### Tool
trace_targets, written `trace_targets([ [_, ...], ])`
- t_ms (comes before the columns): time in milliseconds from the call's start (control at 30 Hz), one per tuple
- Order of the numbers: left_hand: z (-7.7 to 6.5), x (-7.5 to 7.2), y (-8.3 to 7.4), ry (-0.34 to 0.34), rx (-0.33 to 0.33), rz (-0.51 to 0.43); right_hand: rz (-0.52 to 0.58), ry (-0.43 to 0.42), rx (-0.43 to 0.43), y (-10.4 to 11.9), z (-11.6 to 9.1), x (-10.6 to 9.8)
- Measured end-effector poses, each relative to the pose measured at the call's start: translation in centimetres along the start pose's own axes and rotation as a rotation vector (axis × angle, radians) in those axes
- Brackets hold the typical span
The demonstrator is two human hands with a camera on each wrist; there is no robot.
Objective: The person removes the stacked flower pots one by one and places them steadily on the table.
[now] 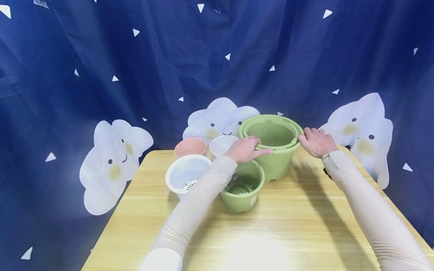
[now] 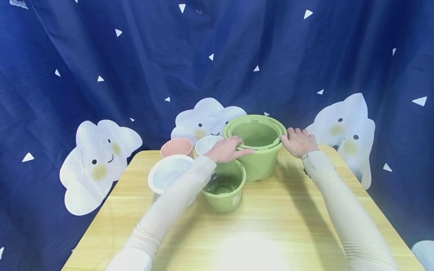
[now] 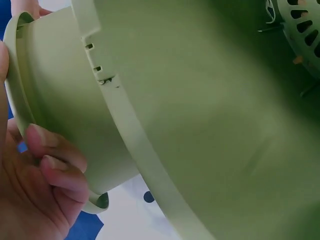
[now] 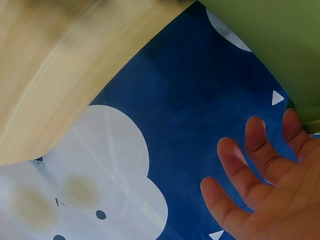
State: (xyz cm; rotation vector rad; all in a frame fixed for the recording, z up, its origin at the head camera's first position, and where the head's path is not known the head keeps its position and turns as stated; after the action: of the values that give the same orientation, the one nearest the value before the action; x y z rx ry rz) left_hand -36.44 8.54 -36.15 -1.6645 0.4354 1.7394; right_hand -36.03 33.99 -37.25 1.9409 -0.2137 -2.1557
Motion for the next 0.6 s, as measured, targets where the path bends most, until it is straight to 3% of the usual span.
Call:
trace_targets([
  [400, -0.1, -0.8, -0.1, -0.059, -0.027, -0.071, -0.001, 0.008, 0.002, 0.1, -0.1, 0.2],
  [600, 0.0, -1.4, -0.4, -0.089, -0.013, -0.043, 0.002, 0.006, 0.003, 0.1, 0.0, 0.1],
])
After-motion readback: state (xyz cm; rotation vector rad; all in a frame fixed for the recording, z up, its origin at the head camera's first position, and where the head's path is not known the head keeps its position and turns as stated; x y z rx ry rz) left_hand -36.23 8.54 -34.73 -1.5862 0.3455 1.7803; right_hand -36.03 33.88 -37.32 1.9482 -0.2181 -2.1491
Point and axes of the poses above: each hand's wrist, its own z-axis towards the middle knuckle, its own x-axis out of the palm, y = z × x, the point moved 7 cm from there along z, towards the middle knuckle, and after that the axes turned 1 degree about z, right-handed, at the moved point
